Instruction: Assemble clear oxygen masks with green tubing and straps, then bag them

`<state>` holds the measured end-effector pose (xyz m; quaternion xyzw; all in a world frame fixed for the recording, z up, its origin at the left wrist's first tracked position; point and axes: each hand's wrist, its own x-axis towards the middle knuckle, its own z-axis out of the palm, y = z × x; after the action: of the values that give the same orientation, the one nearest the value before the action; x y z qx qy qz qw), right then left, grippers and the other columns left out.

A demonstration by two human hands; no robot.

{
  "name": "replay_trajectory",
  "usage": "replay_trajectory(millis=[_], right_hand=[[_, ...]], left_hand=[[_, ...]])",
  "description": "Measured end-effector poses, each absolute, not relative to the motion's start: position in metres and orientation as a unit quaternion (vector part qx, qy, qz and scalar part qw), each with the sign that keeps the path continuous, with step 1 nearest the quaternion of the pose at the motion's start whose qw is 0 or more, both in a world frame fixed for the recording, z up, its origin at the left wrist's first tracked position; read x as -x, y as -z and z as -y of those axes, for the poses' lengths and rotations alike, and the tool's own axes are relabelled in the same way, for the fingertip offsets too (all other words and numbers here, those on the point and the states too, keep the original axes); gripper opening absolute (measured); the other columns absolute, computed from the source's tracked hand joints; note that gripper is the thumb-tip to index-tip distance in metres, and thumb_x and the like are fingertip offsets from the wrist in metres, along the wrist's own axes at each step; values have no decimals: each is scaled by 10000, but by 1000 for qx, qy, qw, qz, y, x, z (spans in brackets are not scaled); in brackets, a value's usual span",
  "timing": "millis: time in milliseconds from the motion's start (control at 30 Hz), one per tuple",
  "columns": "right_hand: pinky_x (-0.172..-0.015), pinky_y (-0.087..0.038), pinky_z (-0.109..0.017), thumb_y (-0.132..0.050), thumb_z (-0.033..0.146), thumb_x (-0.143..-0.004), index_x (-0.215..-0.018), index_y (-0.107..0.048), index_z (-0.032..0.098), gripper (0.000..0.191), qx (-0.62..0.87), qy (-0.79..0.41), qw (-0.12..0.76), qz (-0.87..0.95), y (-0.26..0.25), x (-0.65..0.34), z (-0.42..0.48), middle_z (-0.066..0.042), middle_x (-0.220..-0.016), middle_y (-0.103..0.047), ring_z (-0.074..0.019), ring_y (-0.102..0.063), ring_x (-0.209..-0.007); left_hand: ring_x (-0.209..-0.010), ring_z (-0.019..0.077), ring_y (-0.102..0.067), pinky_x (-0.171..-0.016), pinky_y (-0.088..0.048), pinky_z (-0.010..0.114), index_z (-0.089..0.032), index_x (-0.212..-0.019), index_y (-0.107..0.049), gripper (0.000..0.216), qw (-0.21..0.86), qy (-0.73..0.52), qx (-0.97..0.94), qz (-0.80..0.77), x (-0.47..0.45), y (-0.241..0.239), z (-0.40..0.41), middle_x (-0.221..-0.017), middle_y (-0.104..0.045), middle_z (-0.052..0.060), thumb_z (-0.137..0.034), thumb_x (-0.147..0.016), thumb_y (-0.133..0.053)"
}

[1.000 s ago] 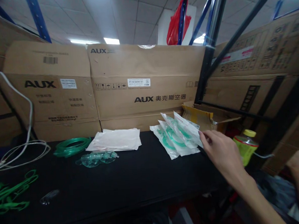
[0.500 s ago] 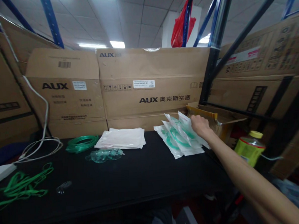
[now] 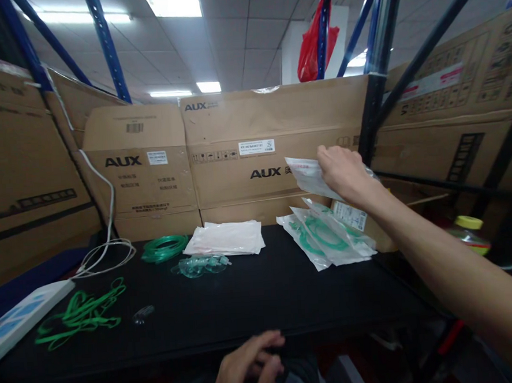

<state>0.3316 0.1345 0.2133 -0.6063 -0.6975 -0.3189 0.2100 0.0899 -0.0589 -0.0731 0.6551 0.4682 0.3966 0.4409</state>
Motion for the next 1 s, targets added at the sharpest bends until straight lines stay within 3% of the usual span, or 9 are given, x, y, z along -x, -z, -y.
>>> replay_trajectory(millis=[67,200,333,467,600,700,800,867,1000], right_hand=[[-709,-470,-365,-487,145,-1001,-1091,-615,63,176,577,335,210,715,-208,-308,-112,-220,-992,-718,-314,-703,-890],[-687,-487,-358,-485,52,-955,-1050,-598,118,162,489,373,205,762,-169,-258,-65,-160,-974,-713,-302,-682,-890],[-702,-534,-398,-531,-1,-873,-953,-625,140,188,367,390,207,819,-115,-222,-26,-128,-918,-710,-298,-676,-838],[-865,-560,-467,-522,16,-904,-1019,-659,111,202,284,340,288,849,-69,-222,-5,-150,-1026,-728,-309,-685,-953],[-994,-532,-416,-529,115,-980,-1167,-659,152,231,267,167,462,829,-34,-254,2,-137,-1179,-710,-265,-658,-1141],[-889,-574,-369,-580,242,-983,-1035,-714,186,154,381,-47,589,711,-12,-283,-4,-89,-991,-753,-224,-725,-932],[-644,-584,-332,-711,465,-871,-912,-753,145,325,442,-299,601,596,4,-298,-18,-83,-760,-746,-203,-697,-641],[-548,-540,-297,-790,525,-768,-862,-766,111,425,436,-408,585,549,10,-299,-25,-85,-690,-729,-175,-646,-557],[-481,-462,-233,-857,476,-699,-916,-790,85,452,431,-462,607,482,12,-293,-30,-9,-541,-650,-110,-537,-476]], left_hand=[[-971,284,-729,-780,-622,378,-239,-1398,-608,580,497,-544,-542,-404,-103,38,40,-1388,-628,175,-549,-909,-634],[-1145,333,-684,-972,-574,444,-139,-1424,-531,734,613,-648,-350,-286,-116,-21,0,-1455,-543,242,-542,-846,-737],[-1157,324,-674,-960,-572,444,-124,-1280,-608,620,657,-666,-273,-222,-111,-35,-20,-1338,-628,216,-590,-876,-673],[-1090,276,-691,-959,-556,414,-138,-1124,-659,425,642,-664,-303,-234,-97,-24,-22,-1169,-711,132,-461,-854,-725],[-978,239,-701,-949,-554,460,-157,-993,-633,268,602,-682,-305,-283,-81,-14,-27,-1063,-719,83,-311,-806,-748],[-960,230,-690,-965,-541,502,-170,-928,-605,219,595,-681,-313,-291,-74,-9,-32,-1007,-709,56,-257,-782,-743],[-957,217,-679,-987,-522,517,-176,-865,-594,200,592,-683,-323,-280,-75,-5,-36,-973,-701,29,-249,-755,-745],[-957,208,-673,-999,-511,516,-174,-832,-600,195,590,-686,-327,-273,-79,-2,-37,-958,-700,18,-250,-739,-753],[-979,208,-659,-994,-516,501,-168,-848,-642,176,593,-678,-339,-270,-83,2,-34,-961,-708,23,-222,-726,-757]])
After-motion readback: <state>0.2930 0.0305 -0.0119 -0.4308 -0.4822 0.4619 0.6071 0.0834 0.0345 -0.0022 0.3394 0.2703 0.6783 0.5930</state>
